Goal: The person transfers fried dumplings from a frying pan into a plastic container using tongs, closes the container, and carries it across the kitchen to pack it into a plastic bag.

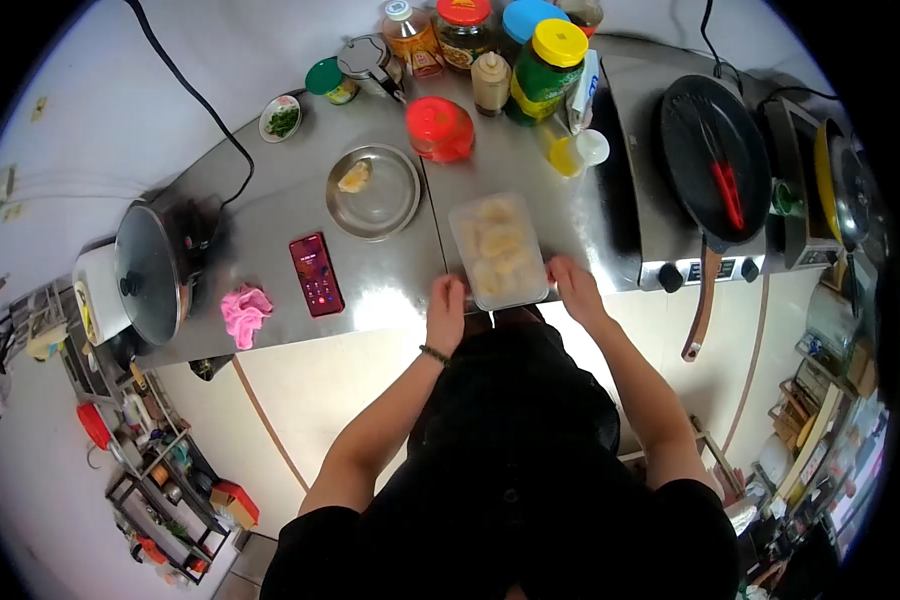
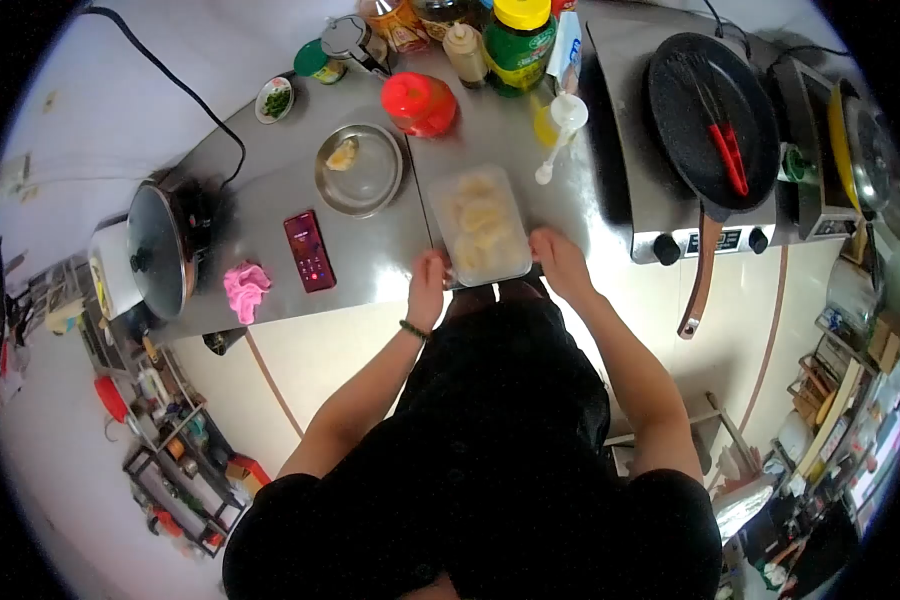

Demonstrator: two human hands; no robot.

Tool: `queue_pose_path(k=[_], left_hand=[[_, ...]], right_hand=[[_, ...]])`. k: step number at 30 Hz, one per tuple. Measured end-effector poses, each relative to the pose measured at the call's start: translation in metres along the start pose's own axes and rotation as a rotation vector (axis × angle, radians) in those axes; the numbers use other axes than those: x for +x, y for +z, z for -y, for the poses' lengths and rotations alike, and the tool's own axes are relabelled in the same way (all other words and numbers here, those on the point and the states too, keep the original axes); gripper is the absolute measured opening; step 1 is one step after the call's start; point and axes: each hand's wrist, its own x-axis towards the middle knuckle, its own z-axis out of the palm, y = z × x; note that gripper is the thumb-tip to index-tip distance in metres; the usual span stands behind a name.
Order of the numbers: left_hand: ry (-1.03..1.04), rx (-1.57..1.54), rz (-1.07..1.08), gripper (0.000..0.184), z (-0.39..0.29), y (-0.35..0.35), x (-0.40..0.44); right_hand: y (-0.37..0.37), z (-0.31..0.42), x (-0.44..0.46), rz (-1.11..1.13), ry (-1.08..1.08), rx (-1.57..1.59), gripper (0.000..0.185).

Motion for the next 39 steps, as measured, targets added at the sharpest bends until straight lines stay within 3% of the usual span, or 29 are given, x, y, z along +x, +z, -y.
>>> queue_pose_path(k=[1, 3, 8, 14, 19, 29, 35, 37, 39], left_hand=[[0.046, 0.018, 0.128, 0.023, 0.003, 0.000, -0.011], [0.041, -0.110, 0.226, 0.021, 0.004, 0.003, -0.025], [-0.009, -0.146, 0.194, 0.016, 0.005, 0.009, -0.016], [-0.005, -0.228, 0.213, 0.015, 0.015, 0.010, -0.012], [-0.023, -0.314, 0.206, 0.016, 0.017, 0.009, -0.011], [-0.008, -0.291, 0.232, 0.023, 0.014, 0.016, -0.018], [-0.024, -0.276, 0.214, 0.021, 0.012, 0.015, -0.017], [-0.043, -0.300, 0.225, 0.022, 0.009, 0.015, -0.017], [-0.069, -0.289, 0.203, 0.022, 0.007, 0.017, -0.019]], right_hand=[[-0.003, 0.001, -0.011, 0.157, 0.058, -0.015, 0.032], [-0.001, -0.001, -0.021, 0.168, 0.080, -0.033, 0.030], [0.003, -0.009, -0.021, 0.204, 0.122, -0.005, 0.023], [0.012, -0.008, -0.022, 0.125, 0.024, -0.119, 0.024], [0.014, -0.021, -0.020, 0.259, 0.193, 0.342, 0.024], [0.022, -0.022, -0.028, 0.332, 0.184, 0.491, 0.024], [0.012, -0.020, -0.020, 0.388, 0.164, 0.414, 0.026], [0.005, -0.026, -0.008, 0.345, 0.131, 0.189, 0.026], [0.004, -0.026, 0.012, 0.214, 0.173, 0.252, 0.026]])
